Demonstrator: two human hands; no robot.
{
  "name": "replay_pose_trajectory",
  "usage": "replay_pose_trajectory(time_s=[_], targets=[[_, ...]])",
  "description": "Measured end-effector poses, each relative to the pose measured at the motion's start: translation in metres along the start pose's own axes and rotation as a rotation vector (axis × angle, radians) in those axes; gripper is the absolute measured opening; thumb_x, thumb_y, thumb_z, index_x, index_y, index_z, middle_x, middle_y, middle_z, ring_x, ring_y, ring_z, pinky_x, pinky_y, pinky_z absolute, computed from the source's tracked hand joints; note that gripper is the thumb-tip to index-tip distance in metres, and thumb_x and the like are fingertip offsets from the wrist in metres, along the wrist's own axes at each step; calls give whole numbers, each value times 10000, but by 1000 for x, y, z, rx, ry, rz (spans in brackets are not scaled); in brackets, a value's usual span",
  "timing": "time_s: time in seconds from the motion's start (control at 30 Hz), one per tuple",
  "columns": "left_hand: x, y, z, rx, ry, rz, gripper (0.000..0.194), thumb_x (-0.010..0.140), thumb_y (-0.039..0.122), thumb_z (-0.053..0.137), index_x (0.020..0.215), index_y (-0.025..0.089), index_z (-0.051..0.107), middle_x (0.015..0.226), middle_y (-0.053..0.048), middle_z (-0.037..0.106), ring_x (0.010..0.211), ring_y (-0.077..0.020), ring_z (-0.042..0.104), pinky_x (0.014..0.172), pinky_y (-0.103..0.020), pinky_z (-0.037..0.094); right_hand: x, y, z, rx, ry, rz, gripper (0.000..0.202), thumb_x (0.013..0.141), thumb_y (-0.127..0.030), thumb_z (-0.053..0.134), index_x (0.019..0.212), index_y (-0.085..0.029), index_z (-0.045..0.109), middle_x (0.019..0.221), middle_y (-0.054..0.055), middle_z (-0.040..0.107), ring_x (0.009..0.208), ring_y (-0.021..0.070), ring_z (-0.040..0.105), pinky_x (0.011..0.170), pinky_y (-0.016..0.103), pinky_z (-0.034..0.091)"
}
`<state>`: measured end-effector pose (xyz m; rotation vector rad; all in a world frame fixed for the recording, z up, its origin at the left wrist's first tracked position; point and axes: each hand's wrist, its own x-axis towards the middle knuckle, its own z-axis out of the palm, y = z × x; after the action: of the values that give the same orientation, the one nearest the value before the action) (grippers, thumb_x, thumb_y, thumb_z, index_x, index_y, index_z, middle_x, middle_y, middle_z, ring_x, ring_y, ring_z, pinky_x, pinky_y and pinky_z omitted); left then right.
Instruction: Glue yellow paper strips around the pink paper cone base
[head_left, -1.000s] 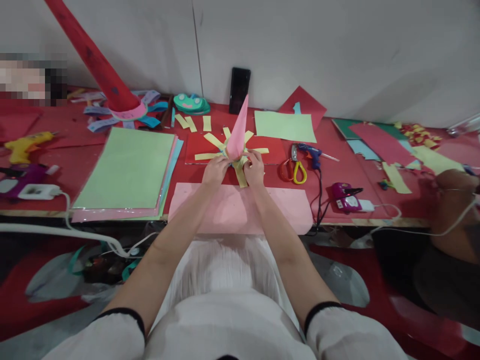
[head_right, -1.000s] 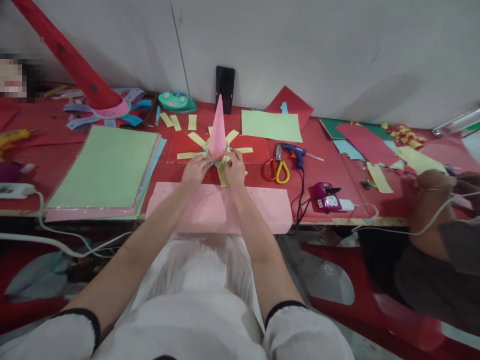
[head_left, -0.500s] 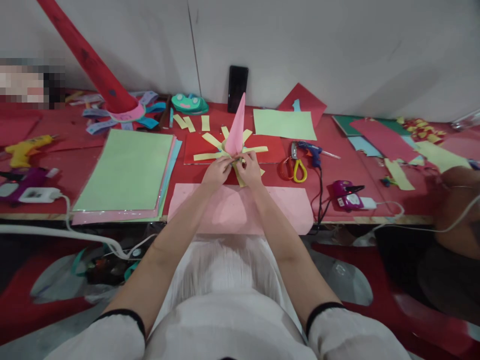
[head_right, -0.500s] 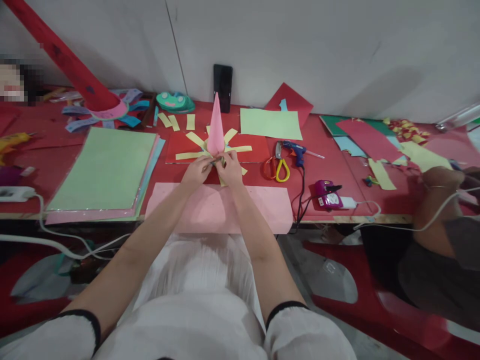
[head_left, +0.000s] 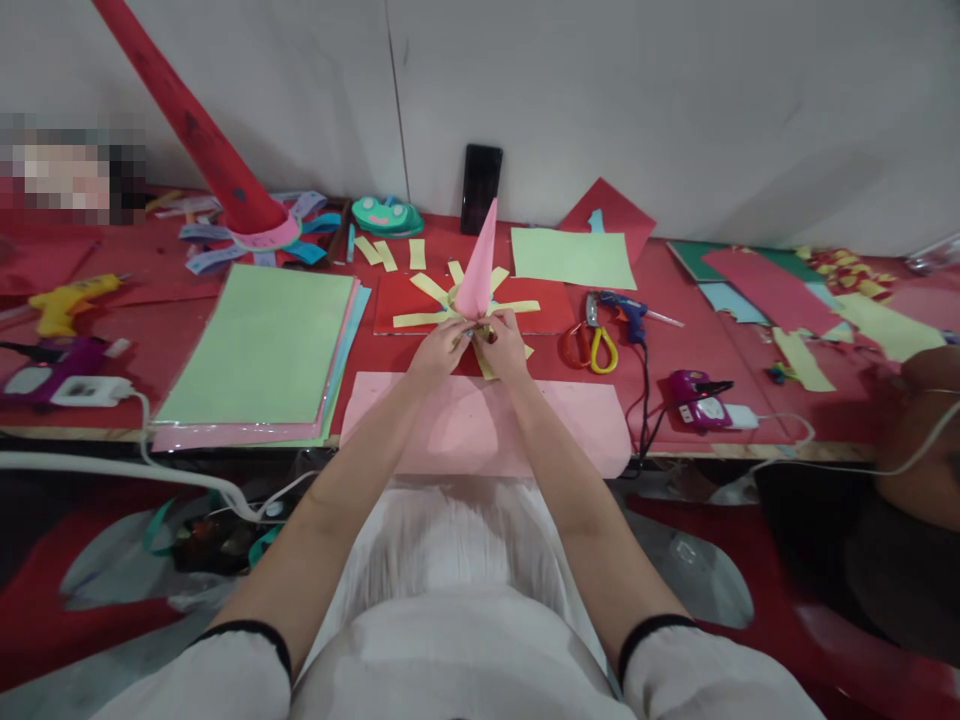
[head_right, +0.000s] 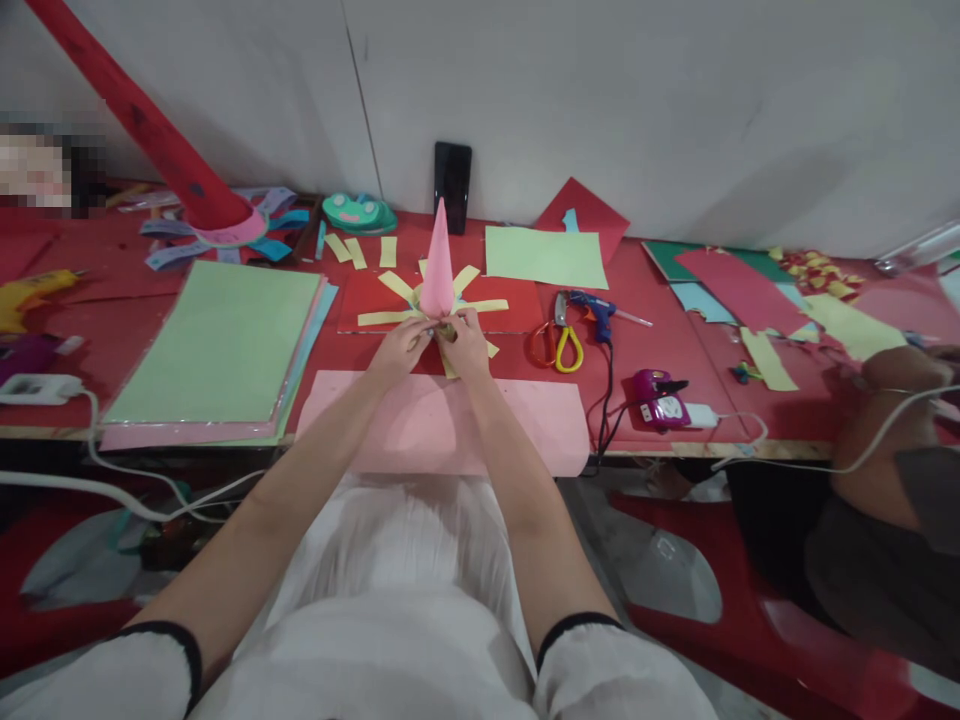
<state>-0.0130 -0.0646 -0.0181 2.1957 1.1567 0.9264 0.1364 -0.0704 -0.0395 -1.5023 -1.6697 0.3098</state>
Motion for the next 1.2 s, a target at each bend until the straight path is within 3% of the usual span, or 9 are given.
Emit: replay_pose_trajectory(time_s=[0.27,0.47,0.87,1.2], targets=[[0,0,0,-35,-10,-21,325,893,256,416,1131,157,613,1176,-89,621,1098,-182,565,978,-333,431,2,4,0,64,-12,-11,144,820,-223,520,875,-213,653,1173,73,526,880,158,598,750,317,541],[1,-2,1,-35,11,-12,334,895,247,398,1126,146,617,1170,-89,631,1096,-178,570,984,-330,430,2,2,2,-28,59,-92,108,783,-224,575,858,-211,650,1202,91,534,1043,223,537,950,424,471],[1,1,-2,24,5,-29,333,901,249,386,1135,164,607,1177,-82,606,1111,-182,544,993,-337,419,4,4,2,27,56,-74,151,785,-210,572,903,-234,664,1389,51,435,1281,242,383,1079,498,334],[4,-12,1,-205,58,-47,310,893,332,426,1055,197,653,1089,-80,611,1056,-183,561,949,-345,452,7,5,3,70,0,-81,163,779,-206,587,859,-272,713,1347,6,501,1345,242,327,1102,518,318]])
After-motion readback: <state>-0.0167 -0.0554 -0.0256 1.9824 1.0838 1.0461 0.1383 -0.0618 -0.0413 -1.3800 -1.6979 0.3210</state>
